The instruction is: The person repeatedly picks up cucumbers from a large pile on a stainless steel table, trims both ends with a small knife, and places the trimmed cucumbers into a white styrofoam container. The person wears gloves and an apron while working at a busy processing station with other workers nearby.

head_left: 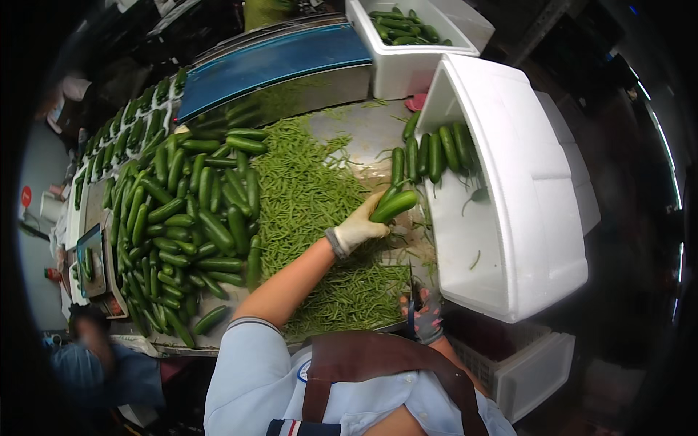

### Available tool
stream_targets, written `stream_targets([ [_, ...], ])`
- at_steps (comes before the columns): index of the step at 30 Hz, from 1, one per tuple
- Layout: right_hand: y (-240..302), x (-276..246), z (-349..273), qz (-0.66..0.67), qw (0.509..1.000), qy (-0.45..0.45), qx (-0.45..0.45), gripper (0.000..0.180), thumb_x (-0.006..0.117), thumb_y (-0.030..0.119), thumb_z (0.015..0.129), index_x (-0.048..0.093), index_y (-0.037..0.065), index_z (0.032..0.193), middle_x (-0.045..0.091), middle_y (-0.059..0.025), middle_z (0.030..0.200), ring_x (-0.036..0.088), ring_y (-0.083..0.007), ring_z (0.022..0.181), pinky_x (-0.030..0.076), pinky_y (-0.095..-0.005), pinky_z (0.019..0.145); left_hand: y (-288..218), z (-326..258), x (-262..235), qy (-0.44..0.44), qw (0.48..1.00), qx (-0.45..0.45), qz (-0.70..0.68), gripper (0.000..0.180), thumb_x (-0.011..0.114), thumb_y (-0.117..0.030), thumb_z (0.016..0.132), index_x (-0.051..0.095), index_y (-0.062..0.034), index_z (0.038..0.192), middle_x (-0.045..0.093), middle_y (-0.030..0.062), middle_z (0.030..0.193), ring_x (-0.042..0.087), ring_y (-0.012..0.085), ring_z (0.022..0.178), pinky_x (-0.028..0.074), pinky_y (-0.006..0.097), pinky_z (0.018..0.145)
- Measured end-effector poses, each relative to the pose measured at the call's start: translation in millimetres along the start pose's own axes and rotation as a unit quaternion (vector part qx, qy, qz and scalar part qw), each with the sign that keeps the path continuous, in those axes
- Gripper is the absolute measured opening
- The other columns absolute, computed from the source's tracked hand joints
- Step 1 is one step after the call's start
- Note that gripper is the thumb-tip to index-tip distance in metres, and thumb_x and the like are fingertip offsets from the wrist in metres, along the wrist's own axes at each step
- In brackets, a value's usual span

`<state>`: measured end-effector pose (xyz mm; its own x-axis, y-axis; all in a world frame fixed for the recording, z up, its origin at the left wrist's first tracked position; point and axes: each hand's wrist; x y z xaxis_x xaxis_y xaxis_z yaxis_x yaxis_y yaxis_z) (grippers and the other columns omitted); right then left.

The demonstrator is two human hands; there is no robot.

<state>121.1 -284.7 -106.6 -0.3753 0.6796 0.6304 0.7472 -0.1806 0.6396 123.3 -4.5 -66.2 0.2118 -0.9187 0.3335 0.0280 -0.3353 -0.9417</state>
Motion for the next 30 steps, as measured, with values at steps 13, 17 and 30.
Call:
stream_targets([
  [13, 29, 78, 31, -0.201, 0.962, 0.152, -0.101, 0.037, 0.058, 0.004, 0.079, 0.042, -0.001, 0.112, 0.050, -0.0140, 0.103, 0.058, -0.0222, 0.083, 0.051, -0.0256, 0.067, -63, -121, -10, 0.081, 0.974, -0.133, -0.163, 0.084, 0.068, -0.027, 0.063, 0.028, 0.0051, 0.129, 0.059, 0.0134, 0.094, 0.059, 0.0187, 0.075, 0.047, 0.030, 0.069],
  [17, 27, 71, 35, -0.255, 0.952, 0.155, -0.062, 0.035, 0.054, 0.003, 0.081, 0.041, -0.001, 0.114, 0.049, -0.0134, 0.103, 0.059, -0.0232, 0.076, 0.051, -0.0270, 0.063, -59, -134, -14, 0.059, 0.975, -0.132, -0.166, 0.079, 0.066, -0.031, 0.067, 0.030, 0.0030, 0.129, 0.059, 0.0132, 0.092, 0.059, 0.0182, 0.077, 0.048, 0.029, 0.070],
  [30, -11, 125, 13, -0.645, 0.643, 0.039, -0.411, 0.039, 0.063, 0.012, 0.068, 0.054, -0.001, 0.104, 0.056, -0.0164, 0.089, 0.054, -0.0322, 0.079, 0.045, -0.0356, 0.068, -48, -114, -3, -0.218, 0.845, -0.007, -0.488, 0.056, 0.043, -0.051, 0.085, 0.042, -0.0044, 0.117, 0.054, 0.0148, 0.102, 0.054, 0.0276, 0.092, 0.045, 0.041, 0.081],
])
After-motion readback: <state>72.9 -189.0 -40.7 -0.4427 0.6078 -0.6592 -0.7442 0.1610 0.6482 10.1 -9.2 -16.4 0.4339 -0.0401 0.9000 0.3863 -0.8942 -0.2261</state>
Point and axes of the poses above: each hand's wrist, its own z-axis towards the middle knuckle, its own x-axis out of the palm, y = z × x
